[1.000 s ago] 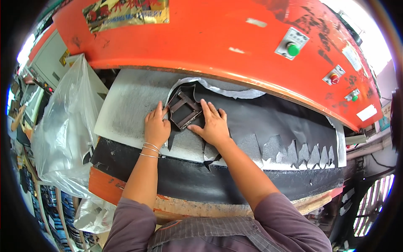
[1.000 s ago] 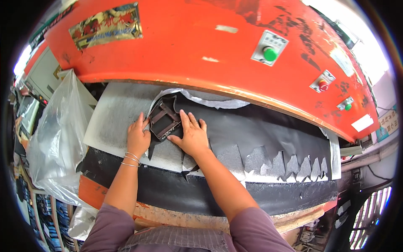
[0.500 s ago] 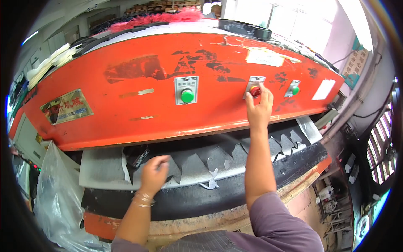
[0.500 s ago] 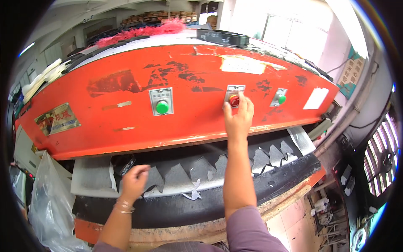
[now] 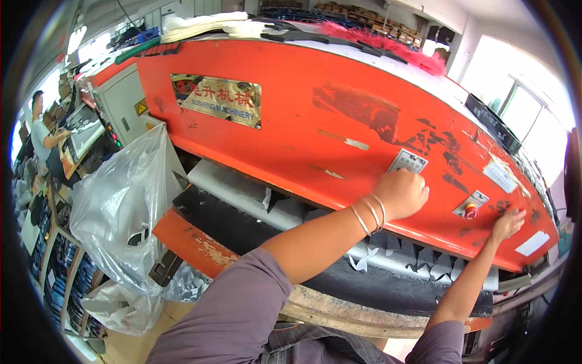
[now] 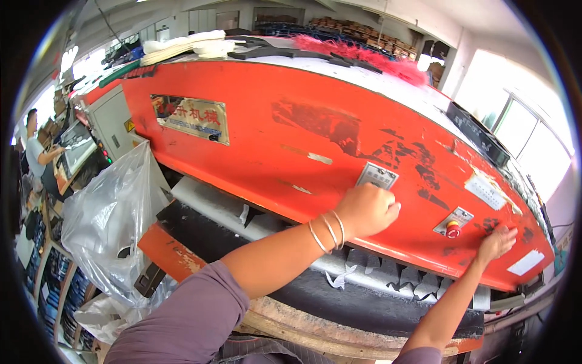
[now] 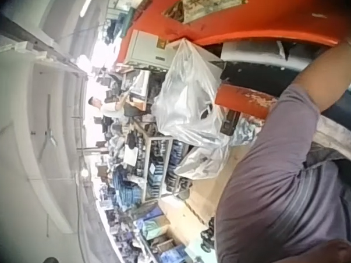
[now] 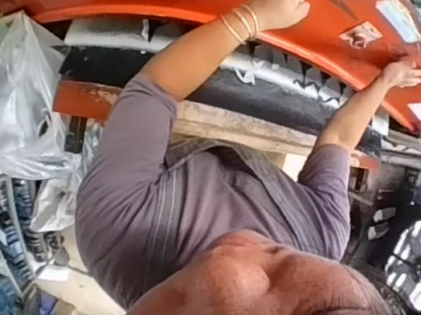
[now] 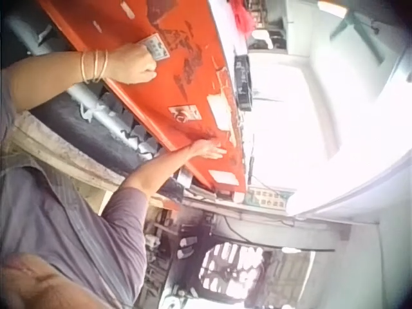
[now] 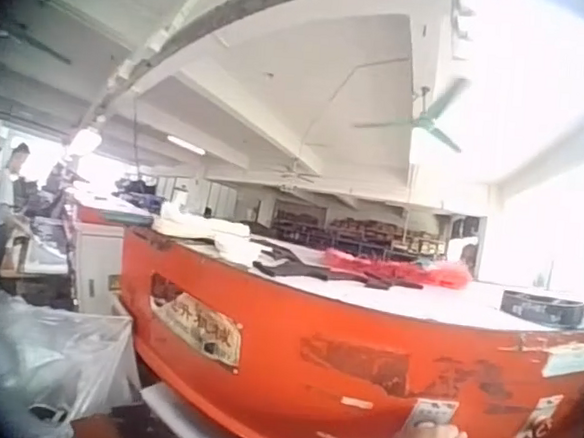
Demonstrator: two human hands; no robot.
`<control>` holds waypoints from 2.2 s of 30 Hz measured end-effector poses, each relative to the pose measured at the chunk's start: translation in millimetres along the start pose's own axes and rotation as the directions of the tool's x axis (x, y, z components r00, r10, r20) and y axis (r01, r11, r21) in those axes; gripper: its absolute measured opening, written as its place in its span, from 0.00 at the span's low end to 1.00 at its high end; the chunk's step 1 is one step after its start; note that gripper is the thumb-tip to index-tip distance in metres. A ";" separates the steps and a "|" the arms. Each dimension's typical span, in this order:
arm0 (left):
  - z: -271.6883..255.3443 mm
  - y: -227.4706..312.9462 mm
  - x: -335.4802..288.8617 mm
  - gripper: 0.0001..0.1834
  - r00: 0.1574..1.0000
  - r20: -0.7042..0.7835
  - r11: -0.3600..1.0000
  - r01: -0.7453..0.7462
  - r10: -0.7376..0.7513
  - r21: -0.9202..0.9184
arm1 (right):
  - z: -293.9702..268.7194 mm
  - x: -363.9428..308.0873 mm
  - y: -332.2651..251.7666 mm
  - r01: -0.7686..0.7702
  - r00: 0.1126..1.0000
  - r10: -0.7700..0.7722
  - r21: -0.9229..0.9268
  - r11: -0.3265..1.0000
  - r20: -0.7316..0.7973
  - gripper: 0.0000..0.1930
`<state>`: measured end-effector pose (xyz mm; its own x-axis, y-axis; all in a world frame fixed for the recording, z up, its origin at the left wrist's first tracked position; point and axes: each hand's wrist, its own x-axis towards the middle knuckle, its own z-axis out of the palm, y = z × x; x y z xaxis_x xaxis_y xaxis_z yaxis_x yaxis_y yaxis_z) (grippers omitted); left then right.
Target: Operating a hydraulic press machine with a metal die to cut leather shoe components from a large sheet.
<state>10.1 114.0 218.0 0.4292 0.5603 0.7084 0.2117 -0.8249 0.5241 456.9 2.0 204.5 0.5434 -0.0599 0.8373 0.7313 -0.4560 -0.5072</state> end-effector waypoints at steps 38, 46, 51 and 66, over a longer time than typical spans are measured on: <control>-108.4 50.7 -331.9 0.13 0.892 0.146 0.827 0.321 -0.427 0.461 | -320.7 -366.5 -242.3 0.323 -0.087 -0.672 0.659 0.680 0.736 0.23; -155.9 66.4 -359.5 0.15 0.777 0.454 0.900 0.372 -0.435 0.226 | -327.6 -316.0 -274.4 -0.028 -0.652 -0.484 0.619 0.785 0.583 0.23; -196.1 -4.6 -319.0 0.10 0.884 0.103 0.850 0.398 -0.455 0.344 | -268.5 -339.7 -348.3 -0.126 -0.369 -0.574 0.572 0.810 0.731 0.25; -186.6 -85.3 -348.5 0.18 0.923 -0.092 0.811 0.372 -0.373 0.450 | -152.7 -410.2 -424.1 -0.251 -0.128 -0.511 0.470 0.846 0.850 0.13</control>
<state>-321.5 3.1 14.6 0.2368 0.8318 0.5020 0.7271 -0.4944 0.4763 -139.1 84.4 107.3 -0.0929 0.9954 -0.0218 0.6761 0.0470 -0.7354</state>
